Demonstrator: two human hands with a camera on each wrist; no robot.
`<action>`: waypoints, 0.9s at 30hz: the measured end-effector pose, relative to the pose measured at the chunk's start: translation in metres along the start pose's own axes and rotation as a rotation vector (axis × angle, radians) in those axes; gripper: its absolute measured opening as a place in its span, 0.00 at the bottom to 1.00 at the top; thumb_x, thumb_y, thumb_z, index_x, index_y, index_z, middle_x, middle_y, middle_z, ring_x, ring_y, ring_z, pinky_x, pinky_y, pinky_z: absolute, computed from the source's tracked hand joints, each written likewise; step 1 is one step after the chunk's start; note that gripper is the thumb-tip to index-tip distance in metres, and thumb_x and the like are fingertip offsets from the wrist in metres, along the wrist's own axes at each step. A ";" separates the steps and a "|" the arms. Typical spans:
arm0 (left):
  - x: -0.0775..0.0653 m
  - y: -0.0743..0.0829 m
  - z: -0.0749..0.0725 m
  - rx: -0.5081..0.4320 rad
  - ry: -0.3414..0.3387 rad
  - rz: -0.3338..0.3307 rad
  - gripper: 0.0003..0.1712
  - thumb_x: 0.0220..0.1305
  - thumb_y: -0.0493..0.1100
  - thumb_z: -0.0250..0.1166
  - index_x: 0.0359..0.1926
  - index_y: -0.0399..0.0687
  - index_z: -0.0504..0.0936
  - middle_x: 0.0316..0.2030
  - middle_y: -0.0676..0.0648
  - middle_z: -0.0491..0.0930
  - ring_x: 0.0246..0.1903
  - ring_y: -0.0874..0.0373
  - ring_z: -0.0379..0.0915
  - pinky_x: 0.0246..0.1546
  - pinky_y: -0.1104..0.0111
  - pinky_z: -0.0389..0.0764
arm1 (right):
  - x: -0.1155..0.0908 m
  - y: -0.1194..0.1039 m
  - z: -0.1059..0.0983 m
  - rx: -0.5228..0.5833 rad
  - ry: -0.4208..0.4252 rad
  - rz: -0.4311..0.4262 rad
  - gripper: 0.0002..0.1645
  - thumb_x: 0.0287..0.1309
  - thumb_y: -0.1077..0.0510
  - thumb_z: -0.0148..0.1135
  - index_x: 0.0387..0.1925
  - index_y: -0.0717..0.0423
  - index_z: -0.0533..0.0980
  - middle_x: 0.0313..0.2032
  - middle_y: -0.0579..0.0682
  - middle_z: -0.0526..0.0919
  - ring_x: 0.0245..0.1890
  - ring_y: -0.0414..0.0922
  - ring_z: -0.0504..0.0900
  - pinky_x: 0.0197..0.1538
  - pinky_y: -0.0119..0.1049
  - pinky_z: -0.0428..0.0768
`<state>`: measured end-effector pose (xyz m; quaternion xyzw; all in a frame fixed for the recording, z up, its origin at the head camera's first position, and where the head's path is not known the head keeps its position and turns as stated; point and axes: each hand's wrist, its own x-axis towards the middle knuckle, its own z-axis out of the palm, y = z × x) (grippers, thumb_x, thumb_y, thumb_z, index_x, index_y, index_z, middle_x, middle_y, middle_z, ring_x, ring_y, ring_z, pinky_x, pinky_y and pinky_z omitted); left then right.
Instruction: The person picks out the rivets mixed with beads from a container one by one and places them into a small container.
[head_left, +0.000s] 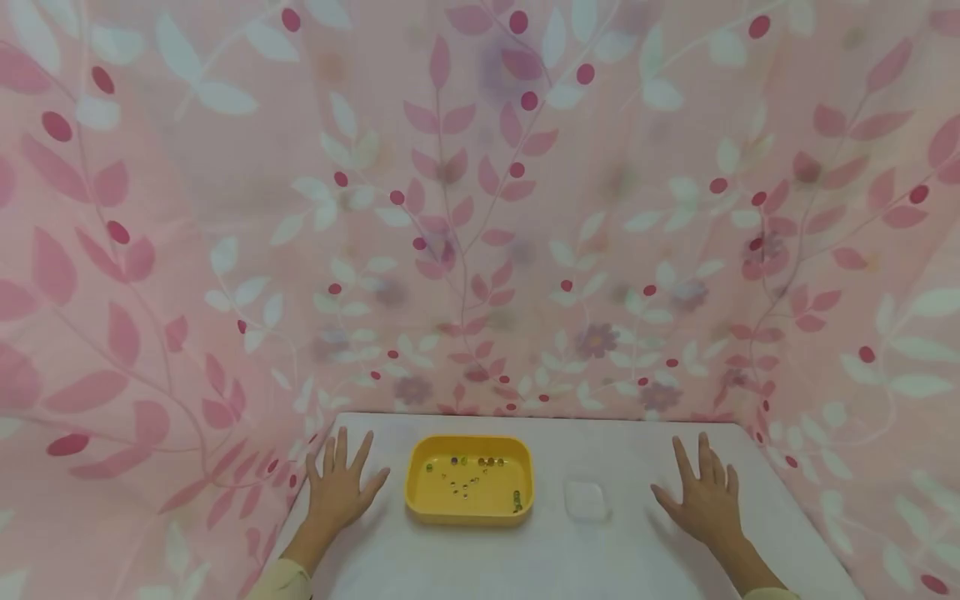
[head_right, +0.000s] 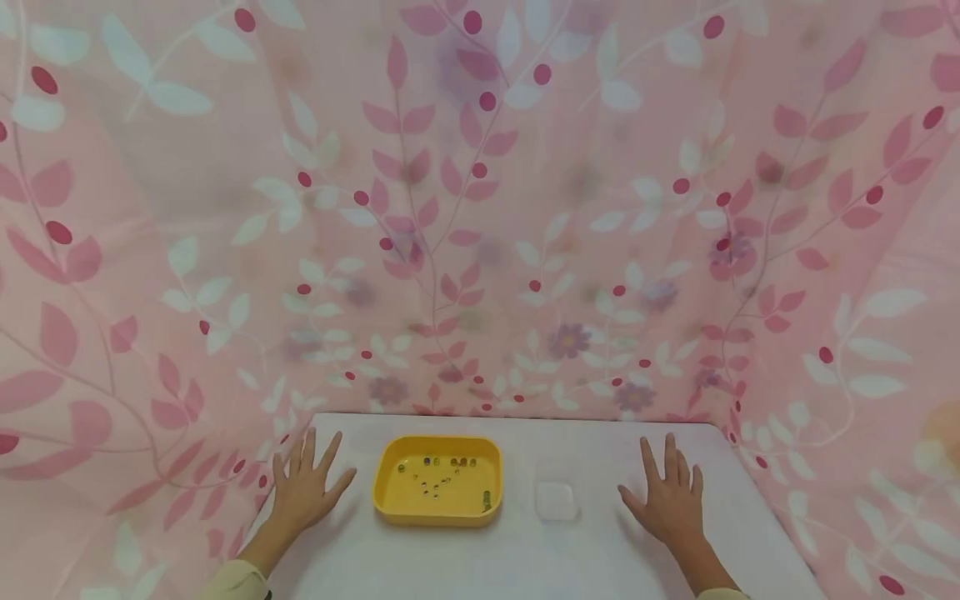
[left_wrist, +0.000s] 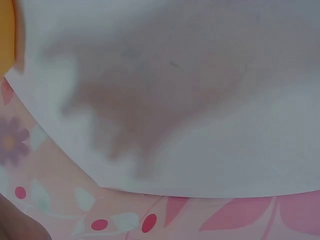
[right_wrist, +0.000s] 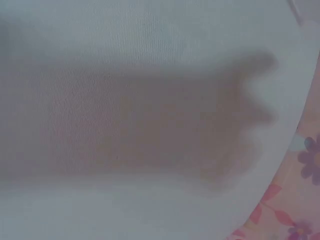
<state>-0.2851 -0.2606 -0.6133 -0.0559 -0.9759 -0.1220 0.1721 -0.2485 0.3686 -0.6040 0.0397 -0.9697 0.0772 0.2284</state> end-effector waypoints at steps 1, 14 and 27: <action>0.000 0.001 0.001 -0.001 -0.009 0.000 0.46 0.63 0.74 0.52 0.76 0.62 0.57 0.77 0.33 0.44 0.74 0.31 0.39 0.66 0.29 0.28 | -0.001 -0.002 0.002 0.008 -0.003 0.006 0.61 0.50 0.34 0.67 0.78 0.47 0.47 0.75 0.69 0.42 0.65 0.70 0.56 0.62 0.74 0.51; -0.001 0.025 0.016 -0.068 -0.096 -0.004 0.50 0.61 0.76 0.54 0.77 0.60 0.54 0.77 0.33 0.43 0.73 0.30 0.44 0.66 0.29 0.34 | 0.006 -0.024 0.024 0.056 0.010 0.038 0.60 0.50 0.35 0.68 0.77 0.49 0.51 0.76 0.68 0.39 0.67 0.70 0.55 0.63 0.74 0.50; -0.003 0.050 0.027 -0.084 -0.185 -0.008 0.53 0.60 0.78 0.52 0.78 0.62 0.50 0.77 0.34 0.41 0.73 0.31 0.45 0.66 0.29 0.34 | 0.013 -0.049 0.026 0.042 0.000 0.018 0.58 0.48 0.38 0.70 0.75 0.52 0.55 0.74 0.70 0.45 0.67 0.68 0.56 0.64 0.72 0.51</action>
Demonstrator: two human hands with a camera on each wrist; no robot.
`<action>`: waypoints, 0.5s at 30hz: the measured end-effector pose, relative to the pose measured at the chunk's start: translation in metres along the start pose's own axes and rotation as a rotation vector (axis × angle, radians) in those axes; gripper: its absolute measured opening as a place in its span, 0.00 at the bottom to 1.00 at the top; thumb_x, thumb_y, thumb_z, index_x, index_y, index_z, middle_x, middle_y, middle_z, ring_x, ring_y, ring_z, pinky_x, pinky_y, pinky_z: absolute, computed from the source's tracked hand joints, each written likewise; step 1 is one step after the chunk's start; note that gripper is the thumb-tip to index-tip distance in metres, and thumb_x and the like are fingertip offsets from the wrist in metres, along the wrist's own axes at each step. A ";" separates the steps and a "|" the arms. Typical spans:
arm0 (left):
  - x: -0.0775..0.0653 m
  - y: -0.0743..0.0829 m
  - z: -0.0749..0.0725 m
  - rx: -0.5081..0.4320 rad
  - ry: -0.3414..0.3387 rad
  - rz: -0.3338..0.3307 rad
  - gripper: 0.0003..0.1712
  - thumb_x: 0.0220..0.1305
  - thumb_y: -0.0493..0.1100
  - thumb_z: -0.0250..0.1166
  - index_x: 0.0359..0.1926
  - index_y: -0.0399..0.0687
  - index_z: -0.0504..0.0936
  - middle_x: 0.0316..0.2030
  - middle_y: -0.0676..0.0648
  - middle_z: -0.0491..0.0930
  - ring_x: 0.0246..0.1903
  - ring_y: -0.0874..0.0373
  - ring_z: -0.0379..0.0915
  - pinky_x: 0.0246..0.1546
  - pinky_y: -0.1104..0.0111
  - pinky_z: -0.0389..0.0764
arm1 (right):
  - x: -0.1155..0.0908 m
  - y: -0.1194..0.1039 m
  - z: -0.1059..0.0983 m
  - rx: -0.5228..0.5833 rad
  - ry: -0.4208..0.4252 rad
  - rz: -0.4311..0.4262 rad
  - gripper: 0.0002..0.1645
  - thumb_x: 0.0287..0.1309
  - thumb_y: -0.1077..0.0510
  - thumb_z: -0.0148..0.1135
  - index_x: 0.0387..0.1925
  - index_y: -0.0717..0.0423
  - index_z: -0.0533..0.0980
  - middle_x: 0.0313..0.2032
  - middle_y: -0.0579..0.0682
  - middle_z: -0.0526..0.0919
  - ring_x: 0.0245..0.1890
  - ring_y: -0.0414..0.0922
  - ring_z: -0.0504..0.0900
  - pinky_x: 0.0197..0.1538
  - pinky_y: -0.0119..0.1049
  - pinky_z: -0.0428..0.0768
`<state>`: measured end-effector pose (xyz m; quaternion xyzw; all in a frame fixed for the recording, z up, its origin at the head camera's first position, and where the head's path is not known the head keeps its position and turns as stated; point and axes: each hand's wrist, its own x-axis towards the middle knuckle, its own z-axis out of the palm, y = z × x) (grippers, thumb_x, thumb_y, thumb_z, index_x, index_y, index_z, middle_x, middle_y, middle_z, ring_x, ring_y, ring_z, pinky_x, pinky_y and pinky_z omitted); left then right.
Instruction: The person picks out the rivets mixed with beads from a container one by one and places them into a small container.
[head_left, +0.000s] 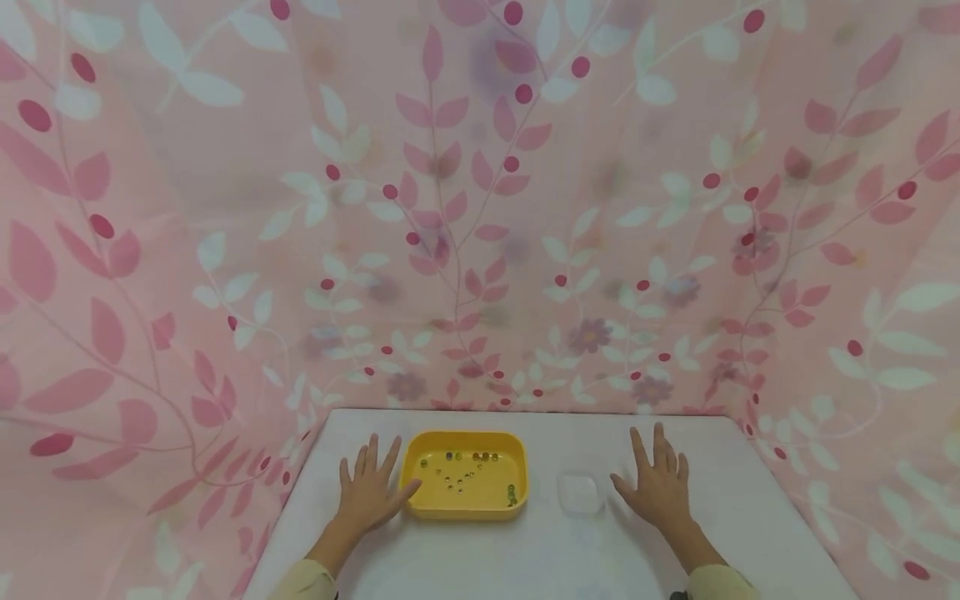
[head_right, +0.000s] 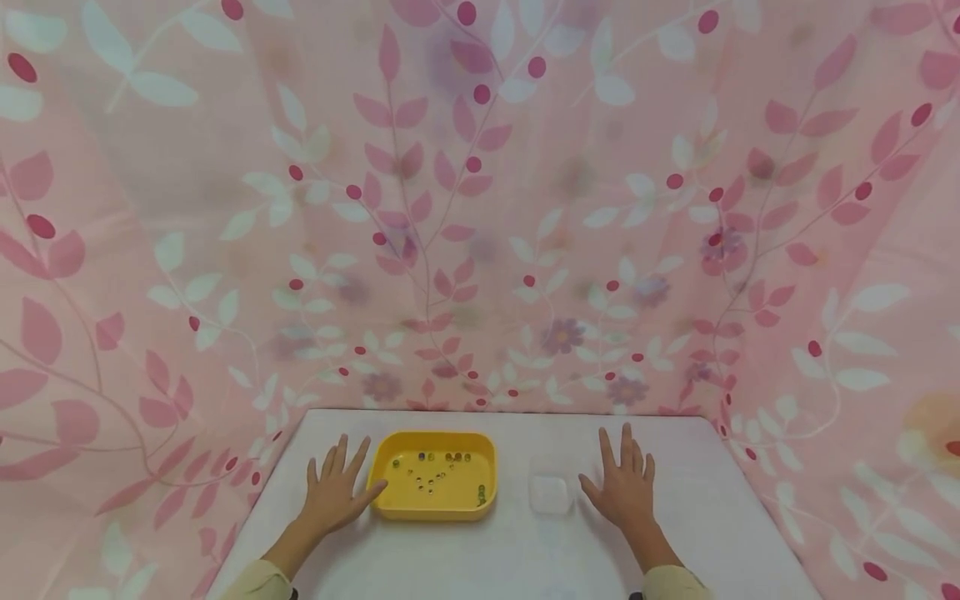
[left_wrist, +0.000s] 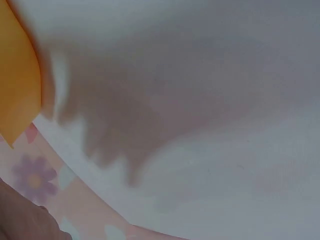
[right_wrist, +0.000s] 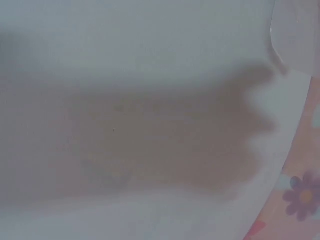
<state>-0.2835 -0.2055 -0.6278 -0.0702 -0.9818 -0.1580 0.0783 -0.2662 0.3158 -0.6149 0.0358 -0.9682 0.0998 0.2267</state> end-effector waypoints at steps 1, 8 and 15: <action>0.000 0.001 0.002 0.002 -0.008 -0.007 0.53 0.59 0.78 0.52 0.78 0.62 0.49 0.77 0.34 0.42 0.73 0.31 0.46 0.66 0.29 0.35 | 0.000 -0.002 0.000 -0.003 0.006 -0.005 0.58 0.48 0.38 0.71 0.75 0.53 0.56 0.74 0.70 0.46 0.66 0.68 0.57 0.64 0.72 0.52; -0.001 0.012 0.007 -0.060 -0.061 -0.019 0.59 0.58 0.79 0.54 0.79 0.53 0.45 0.76 0.34 0.48 0.72 0.33 0.51 0.65 0.28 0.37 | 0.008 -0.019 -0.005 0.043 0.031 0.018 0.56 0.50 0.39 0.70 0.75 0.54 0.55 0.75 0.70 0.45 0.66 0.69 0.58 0.64 0.72 0.54; 0.001 0.022 0.005 -0.105 -0.105 -0.028 0.62 0.56 0.80 0.54 0.79 0.53 0.43 0.76 0.35 0.50 0.72 0.36 0.54 0.67 0.30 0.38 | 0.024 -0.042 -0.007 0.117 0.044 0.003 0.56 0.53 0.40 0.69 0.76 0.52 0.53 0.77 0.66 0.39 0.68 0.68 0.56 0.65 0.72 0.52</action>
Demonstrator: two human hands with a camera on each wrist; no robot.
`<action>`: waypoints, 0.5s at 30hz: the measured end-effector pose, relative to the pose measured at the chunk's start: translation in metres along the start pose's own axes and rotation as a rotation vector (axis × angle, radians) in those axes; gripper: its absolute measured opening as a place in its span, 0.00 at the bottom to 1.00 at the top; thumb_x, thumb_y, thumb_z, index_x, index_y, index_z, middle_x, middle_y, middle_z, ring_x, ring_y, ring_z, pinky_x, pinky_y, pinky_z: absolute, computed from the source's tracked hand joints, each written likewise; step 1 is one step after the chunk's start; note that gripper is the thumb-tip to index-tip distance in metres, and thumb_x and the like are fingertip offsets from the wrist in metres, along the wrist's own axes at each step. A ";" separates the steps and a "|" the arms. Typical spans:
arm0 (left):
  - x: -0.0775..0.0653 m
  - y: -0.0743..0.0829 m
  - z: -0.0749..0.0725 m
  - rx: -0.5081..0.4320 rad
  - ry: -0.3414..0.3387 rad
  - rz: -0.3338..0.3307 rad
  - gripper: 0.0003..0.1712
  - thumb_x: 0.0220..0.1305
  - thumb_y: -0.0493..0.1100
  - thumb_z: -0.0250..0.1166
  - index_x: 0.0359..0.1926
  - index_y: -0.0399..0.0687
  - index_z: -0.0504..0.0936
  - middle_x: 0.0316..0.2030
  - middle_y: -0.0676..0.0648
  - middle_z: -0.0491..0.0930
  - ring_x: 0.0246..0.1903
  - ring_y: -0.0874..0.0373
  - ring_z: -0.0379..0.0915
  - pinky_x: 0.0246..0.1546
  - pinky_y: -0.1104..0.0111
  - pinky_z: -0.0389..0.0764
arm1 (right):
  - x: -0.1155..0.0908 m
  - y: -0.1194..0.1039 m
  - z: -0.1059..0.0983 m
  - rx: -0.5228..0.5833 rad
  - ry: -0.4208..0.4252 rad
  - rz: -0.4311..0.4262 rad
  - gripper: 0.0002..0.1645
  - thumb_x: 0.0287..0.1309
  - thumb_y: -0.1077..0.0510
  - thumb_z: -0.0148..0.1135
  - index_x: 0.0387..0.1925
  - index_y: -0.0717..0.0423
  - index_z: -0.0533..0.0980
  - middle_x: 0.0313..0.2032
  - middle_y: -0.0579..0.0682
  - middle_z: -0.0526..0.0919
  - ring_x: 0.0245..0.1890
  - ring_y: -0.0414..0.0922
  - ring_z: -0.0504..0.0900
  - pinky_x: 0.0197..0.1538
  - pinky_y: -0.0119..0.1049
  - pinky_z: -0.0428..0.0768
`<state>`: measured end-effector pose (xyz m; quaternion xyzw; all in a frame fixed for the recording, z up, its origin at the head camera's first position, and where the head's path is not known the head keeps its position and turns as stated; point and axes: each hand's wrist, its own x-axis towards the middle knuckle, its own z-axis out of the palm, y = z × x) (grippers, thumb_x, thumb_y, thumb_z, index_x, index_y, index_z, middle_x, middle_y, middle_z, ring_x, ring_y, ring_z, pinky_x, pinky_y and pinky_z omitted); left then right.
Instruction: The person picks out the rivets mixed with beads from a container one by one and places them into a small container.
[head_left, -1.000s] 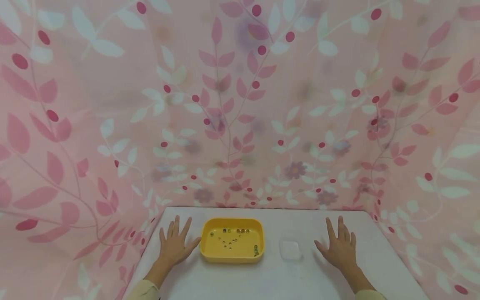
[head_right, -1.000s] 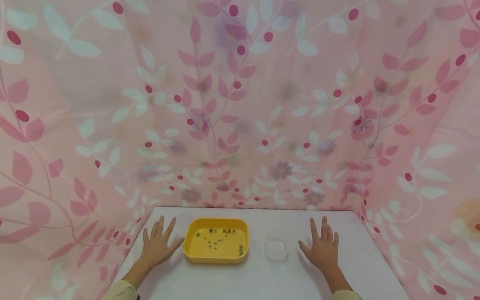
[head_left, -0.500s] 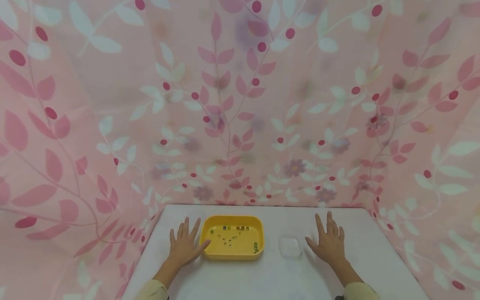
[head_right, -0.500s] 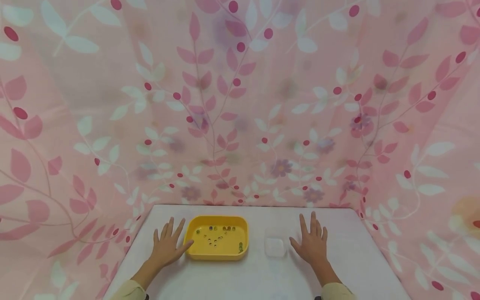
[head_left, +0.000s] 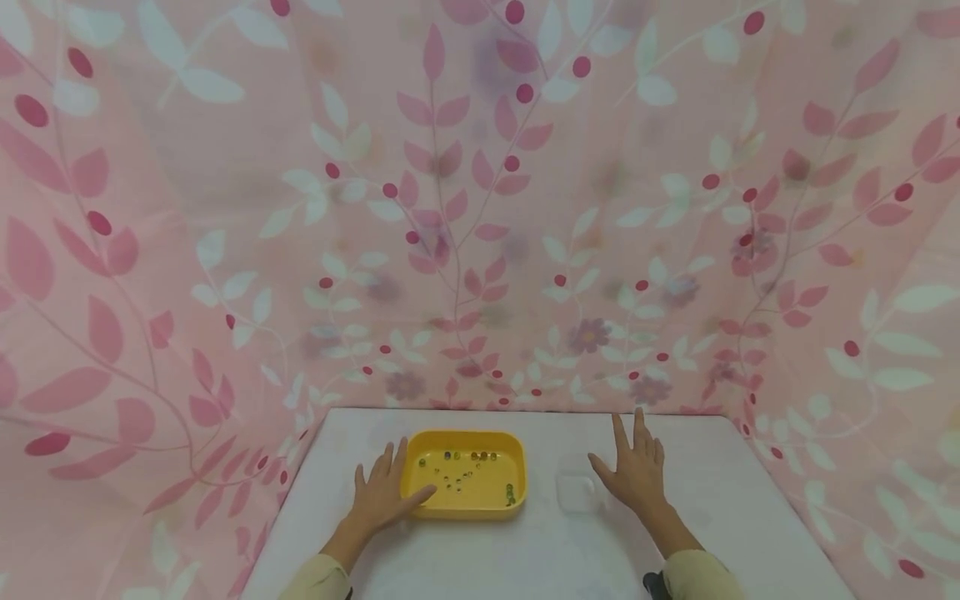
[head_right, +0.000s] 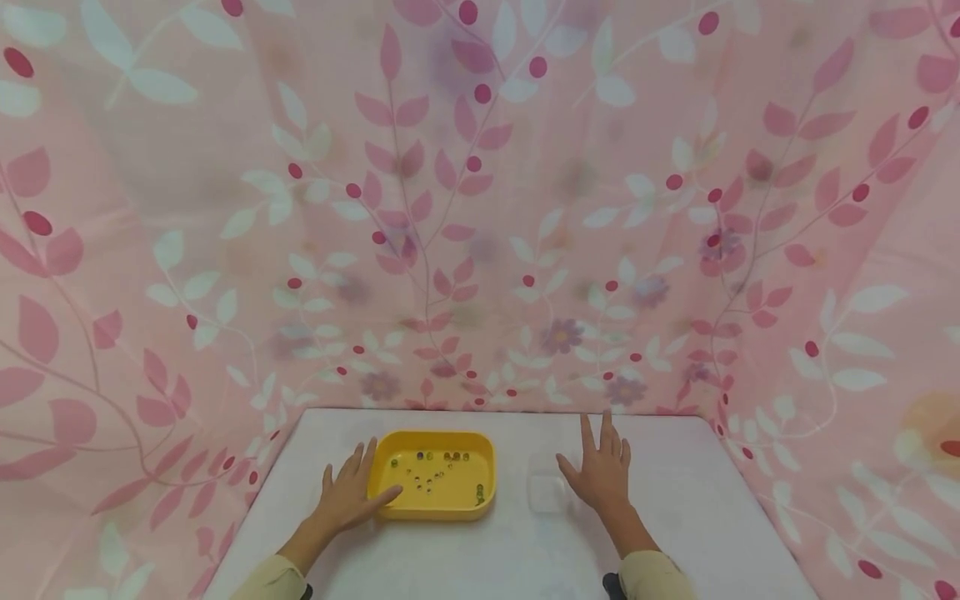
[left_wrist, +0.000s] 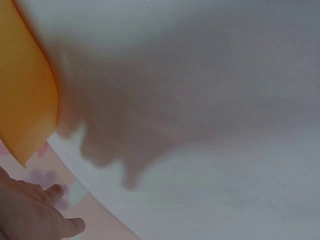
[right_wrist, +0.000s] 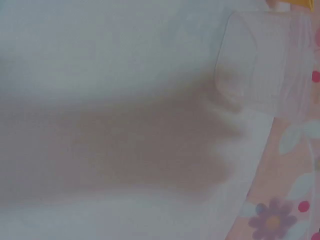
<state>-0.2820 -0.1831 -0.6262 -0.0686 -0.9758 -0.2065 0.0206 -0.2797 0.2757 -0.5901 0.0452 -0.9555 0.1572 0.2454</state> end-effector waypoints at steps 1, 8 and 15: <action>0.000 0.001 0.001 -0.004 -0.002 -0.002 0.62 0.56 0.80 0.54 0.79 0.53 0.43 0.76 0.35 0.50 0.72 0.36 0.54 0.67 0.30 0.38 | 0.002 -0.003 0.001 0.009 0.000 -0.007 0.56 0.53 0.40 0.69 0.76 0.52 0.53 0.77 0.65 0.39 0.68 0.68 0.56 0.65 0.72 0.52; 0.001 0.003 0.010 -0.028 -0.055 -0.006 0.65 0.54 0.81 0.55 0.79 0.50 0.42 0.76 0.34 0.50 0.72 0.35 0.54 0.67 0.30 0.39 | 0.014 -0.033 0.006 0.063 -0.030 -0.028 0.55 0.53 0.40 0.69 0.76 0.52 0.54 0.77 0.66 0.43 0.68 0.68 0.59 0.69 0.69 0.50; -0.004 0.003 0.009 -0.072 -0.089 -0.033 0.67 0.54 0.80 0.56 0.79 0.45 0.41 0.76 0.33 0.48 0.72 0.34 0.52 0.67 0.30 0.38 | 0.016 -0.064 0.019 0.076 -0.134 -0.014 0.55 0.57 0.38 0.66 0.78 0.49 0.51 0.78 0.64 0.39 0.70 0.67 0.59 0.71 0.67 0.52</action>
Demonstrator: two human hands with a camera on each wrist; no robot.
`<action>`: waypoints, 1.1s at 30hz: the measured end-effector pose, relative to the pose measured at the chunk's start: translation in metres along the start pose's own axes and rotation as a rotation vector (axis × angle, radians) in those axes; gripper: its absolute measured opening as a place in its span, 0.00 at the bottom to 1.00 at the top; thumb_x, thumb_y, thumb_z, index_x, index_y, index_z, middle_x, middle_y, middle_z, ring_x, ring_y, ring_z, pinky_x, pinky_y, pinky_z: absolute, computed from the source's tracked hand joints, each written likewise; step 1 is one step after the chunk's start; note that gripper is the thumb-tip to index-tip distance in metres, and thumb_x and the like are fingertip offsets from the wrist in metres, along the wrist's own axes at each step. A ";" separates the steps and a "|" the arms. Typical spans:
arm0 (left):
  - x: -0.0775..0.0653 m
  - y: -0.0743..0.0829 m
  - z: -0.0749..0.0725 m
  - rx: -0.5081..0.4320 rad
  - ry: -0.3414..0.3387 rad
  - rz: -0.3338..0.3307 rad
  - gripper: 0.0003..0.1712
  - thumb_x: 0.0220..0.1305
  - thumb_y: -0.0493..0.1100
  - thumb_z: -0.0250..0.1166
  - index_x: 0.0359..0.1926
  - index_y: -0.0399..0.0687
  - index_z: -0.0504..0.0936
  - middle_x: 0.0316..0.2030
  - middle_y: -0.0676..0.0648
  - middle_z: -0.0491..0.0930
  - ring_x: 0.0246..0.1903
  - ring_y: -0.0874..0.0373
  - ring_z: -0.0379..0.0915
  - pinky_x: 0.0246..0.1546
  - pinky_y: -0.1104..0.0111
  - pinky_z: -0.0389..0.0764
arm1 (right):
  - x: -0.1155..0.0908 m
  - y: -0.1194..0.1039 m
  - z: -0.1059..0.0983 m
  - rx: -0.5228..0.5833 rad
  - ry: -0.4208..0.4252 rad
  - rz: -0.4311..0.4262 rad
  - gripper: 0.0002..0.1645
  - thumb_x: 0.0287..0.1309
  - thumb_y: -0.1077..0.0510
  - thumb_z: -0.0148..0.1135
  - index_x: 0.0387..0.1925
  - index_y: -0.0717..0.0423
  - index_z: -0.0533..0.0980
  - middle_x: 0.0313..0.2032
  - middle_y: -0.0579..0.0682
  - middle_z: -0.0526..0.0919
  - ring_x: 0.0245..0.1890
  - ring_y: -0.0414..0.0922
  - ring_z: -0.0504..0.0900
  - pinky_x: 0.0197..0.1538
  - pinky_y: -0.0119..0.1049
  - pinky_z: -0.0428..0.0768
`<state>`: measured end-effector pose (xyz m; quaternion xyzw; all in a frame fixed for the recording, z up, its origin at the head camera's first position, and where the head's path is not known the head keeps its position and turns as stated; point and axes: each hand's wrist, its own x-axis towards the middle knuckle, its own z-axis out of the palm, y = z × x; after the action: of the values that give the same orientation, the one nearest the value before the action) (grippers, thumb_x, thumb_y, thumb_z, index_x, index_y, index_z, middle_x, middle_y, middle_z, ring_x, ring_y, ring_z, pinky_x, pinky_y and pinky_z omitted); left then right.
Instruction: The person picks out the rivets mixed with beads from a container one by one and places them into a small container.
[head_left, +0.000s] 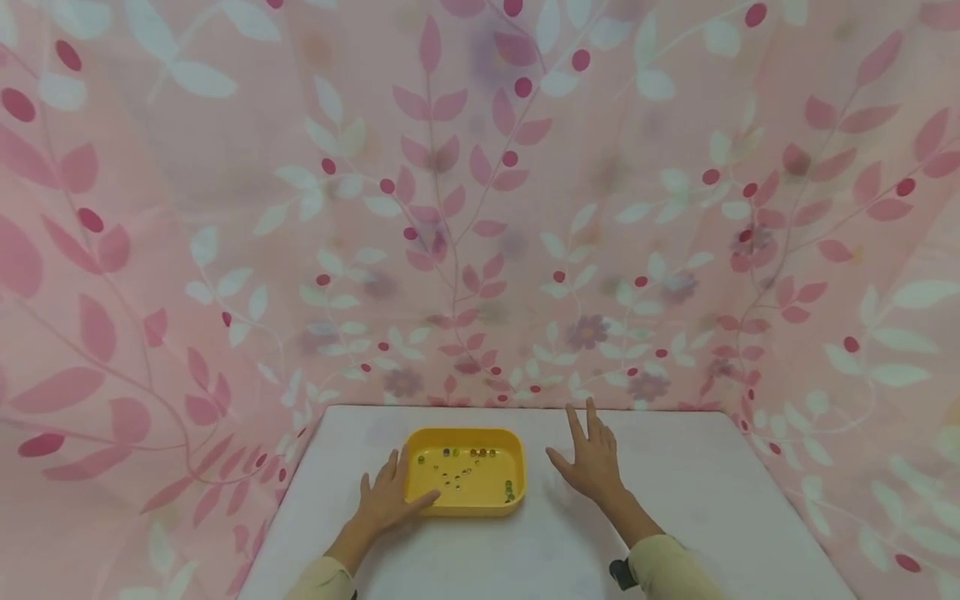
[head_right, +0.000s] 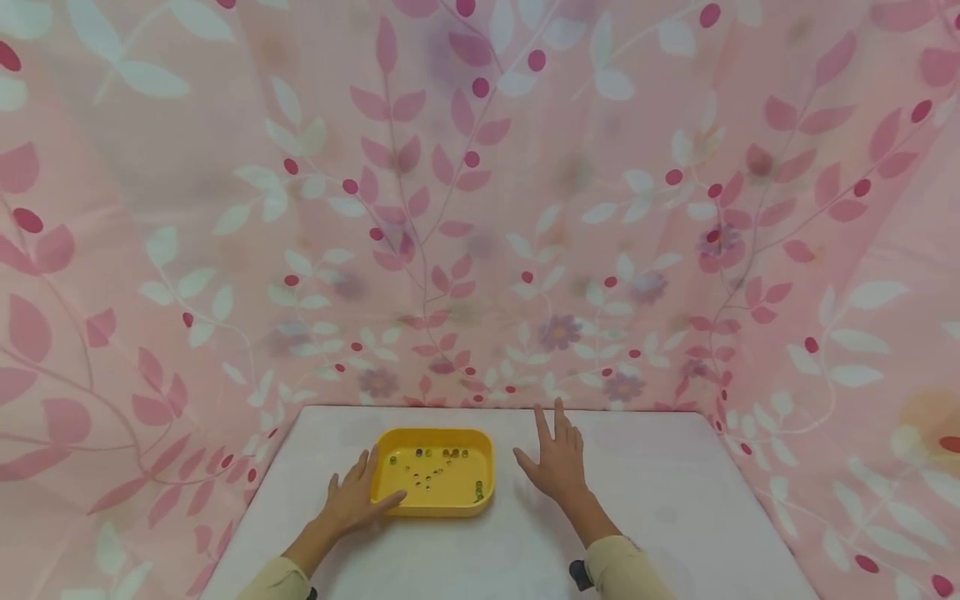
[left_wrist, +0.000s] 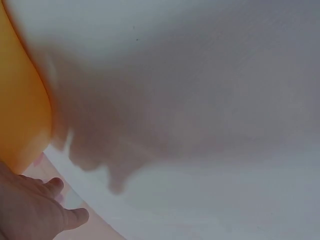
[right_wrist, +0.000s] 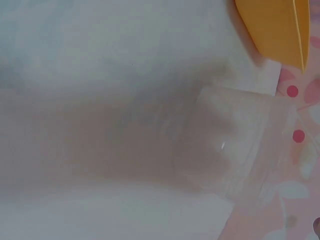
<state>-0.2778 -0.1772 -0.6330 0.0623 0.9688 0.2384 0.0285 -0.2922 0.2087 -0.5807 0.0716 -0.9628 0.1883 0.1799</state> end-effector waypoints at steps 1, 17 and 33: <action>0.000 0.000 0.000 -0.001 0.000 0.000 0.67 0.54 0.81 0.55 0.79 0.44 0.41 0.76 0.32 0.48 0.72 0.34 0.52 0.67 0.30 0.39 | 0.000 -0.003 0.002 -0.004 -0.017 0.005 0.55 0.57 0.37 0.66 0.78 0.48 0.50 0.78 0.63 0.39 0.70 0.67 0.59 0.71 0.67 0.52; -0.002 0.001 0.001 -0.038 -0.016 -0.038 0.68 0.55 0.78 0.59 0.78 0.39 0.42 0.76 0.32 0.47 0.73 0.34 0.49 0.68 0.31 0.39 | -0.006 -0.035 0.021 0.022 -0.069 -0.046 0.56 0.54 0.35 0.68 0.77 0.44 0.52 0.79 0.57 0.38 0.71 0.64 0.60 0.71 0.65 0.55; 0.002 0.000 0.003 -0.059 -0.019 -0.066 0.69 0.53 0.78 0.60 0.78 0.42 0.41 0.76 0.32 0.48 0.74 0.35 0.47 0.68 0.31 0.39 | -0.016 -0.034 0.014 0.047 -0.149 -0.109 0.54 0.54 0.35 0.69 0.76 0.43 0.56 0.78 0.58 0.45 0.70 0.62 0.63 0.71 0.62 0.60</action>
<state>-0.2791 -0.1760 -0.6354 0.0316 0.9625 0.2653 0.0476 -0.2747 0.1737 -0.5873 0.1421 -0.9636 0.1947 0.1158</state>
